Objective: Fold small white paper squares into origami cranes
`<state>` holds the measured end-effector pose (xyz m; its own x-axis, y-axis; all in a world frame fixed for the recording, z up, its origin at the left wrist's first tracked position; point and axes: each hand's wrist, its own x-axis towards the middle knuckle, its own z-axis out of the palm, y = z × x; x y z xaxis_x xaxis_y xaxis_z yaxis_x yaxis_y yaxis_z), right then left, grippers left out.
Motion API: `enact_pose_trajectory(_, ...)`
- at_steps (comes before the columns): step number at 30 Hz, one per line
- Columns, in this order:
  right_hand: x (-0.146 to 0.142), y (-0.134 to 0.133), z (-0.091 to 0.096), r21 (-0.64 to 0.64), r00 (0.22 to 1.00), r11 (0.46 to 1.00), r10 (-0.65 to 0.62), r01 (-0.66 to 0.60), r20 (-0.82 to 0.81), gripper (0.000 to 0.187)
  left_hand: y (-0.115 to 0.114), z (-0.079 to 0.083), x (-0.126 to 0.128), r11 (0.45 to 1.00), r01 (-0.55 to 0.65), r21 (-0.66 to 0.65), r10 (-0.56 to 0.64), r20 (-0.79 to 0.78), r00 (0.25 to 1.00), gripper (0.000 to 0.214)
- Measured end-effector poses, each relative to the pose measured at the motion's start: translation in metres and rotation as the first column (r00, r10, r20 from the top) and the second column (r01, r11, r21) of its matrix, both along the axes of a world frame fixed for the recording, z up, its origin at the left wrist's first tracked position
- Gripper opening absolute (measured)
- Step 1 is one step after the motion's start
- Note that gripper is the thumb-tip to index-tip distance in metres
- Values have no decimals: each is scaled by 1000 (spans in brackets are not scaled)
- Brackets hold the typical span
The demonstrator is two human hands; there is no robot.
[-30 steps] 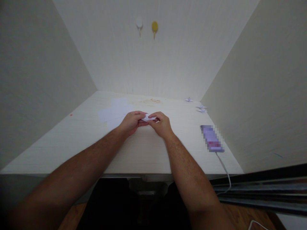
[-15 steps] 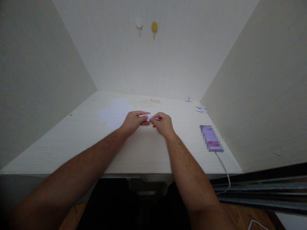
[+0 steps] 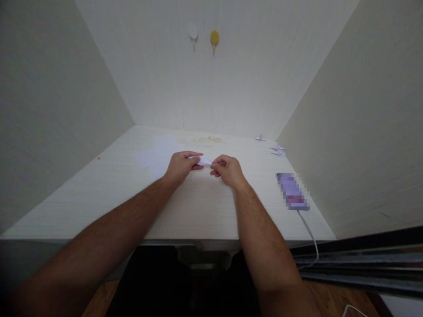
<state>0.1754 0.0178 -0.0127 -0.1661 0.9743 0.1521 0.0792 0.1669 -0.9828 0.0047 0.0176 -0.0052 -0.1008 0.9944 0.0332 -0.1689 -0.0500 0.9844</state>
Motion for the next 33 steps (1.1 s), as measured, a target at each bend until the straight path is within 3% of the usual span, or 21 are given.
enact_pose_trajectory(5,-2,-2,-1,70,1000,998,1,-1,-5,29,-2,-1,0,997,54,48,-54,-7,999,22)
enact_pose_trajectory(9,-1,0,-1,102,999,994,-37,38,-10,25,-2,-2,-2,987,116,109,-104,-110,989,31)
enact_pose_trajectory(12,1,2,1,101,998,994,-42,47,-53,23,-2,-4,-4,962,212,172,-184,-168,969,46)
enact_pose_trajectory(15,1,2,3,117,995,991,-61,71,-82,23,-2,-8,-4,932,308,192,-251,-274,928,43)
enact_pose_trajectory(21,-2,1,5,123,993,989,-76,87,-95,30,-2,-17,-1,910,291,295,-127,-471,873,36)
enact_pose_trajectory(28,-3,-2,8,117,995,990,-67,76,-77,23,-4,-15,1,913,270,306,-94,-486,869,25)
enact_pose_trajectory(33,-4,-3,9,115,993,990,-72,82,-90,28,-5,-15,2,910,282,305,-138,-418,898,23)
